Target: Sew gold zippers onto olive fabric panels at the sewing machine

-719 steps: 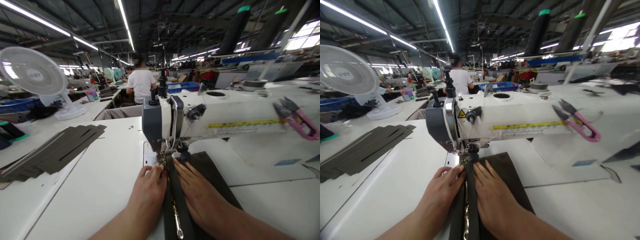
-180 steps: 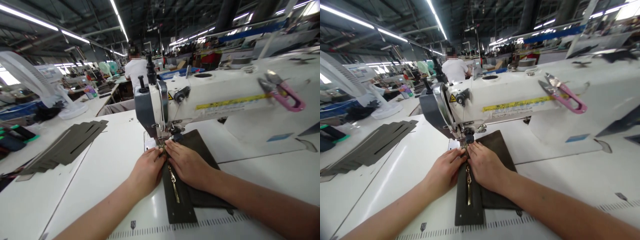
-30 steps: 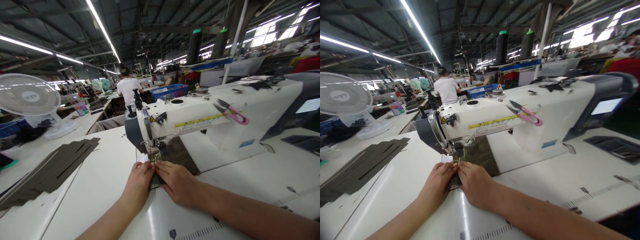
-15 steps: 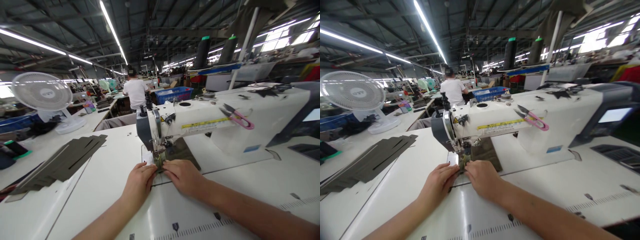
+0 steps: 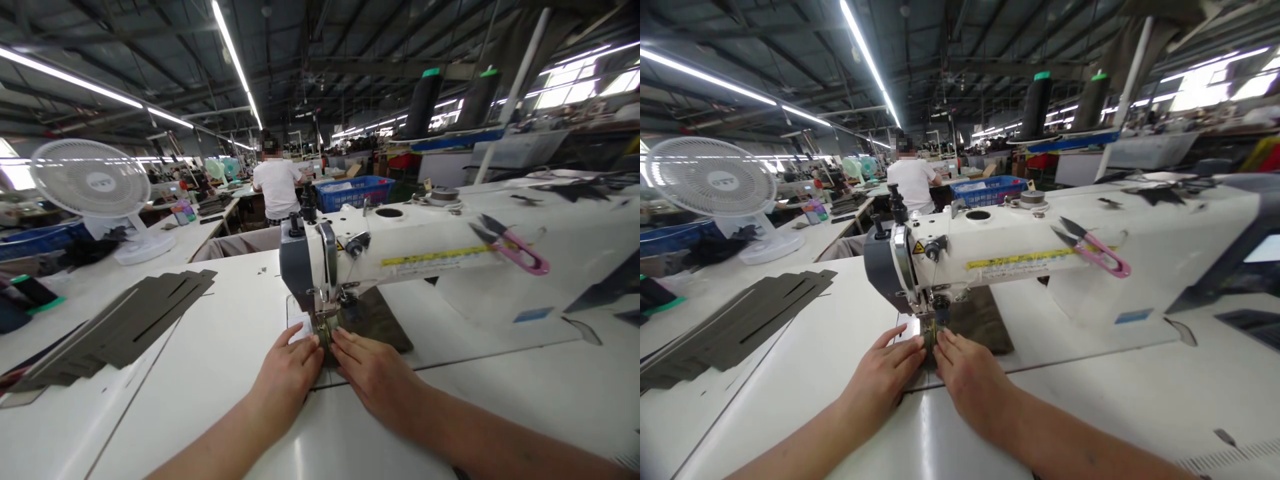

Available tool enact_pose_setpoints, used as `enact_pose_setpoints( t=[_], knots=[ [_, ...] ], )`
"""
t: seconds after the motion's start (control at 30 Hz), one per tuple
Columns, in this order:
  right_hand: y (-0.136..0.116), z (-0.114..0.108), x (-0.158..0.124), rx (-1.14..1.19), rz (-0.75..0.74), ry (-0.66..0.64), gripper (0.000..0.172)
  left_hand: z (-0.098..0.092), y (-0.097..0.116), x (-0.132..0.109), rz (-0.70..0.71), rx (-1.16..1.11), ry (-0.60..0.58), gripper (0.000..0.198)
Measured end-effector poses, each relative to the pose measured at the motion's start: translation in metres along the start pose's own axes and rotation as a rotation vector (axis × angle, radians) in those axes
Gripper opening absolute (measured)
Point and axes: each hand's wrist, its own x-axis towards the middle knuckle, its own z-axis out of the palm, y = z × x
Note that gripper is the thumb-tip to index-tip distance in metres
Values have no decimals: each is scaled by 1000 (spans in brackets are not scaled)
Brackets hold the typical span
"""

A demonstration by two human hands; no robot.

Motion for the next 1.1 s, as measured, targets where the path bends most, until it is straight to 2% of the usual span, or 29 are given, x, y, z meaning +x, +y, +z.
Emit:
enact_pose_setpoints(
  t=[0.17, 0.37, 0.63, 0.93, 1.1],
  knots=[
    [6, 5, 10, 16, 8, 25, 24, 4, -12, 4, 13, -17, -13, 28],
    [17, 6, 21, 128, 51, -42, 22, 12, -25, 9, 15, -10, 17, 25],
    [21, 11, 23, 177, 104, -45, 24, 15, -23, 14, -118, -31, 4, 21],
    [22, 10, 24, 242, 165, -96, 19, 13, -22, 13, -127, -80, 31, 19],
    [23, 8, 26, 224, 160, -101, 19, 14, -24, 13, -130, -85, -24, 19]
  ],
)
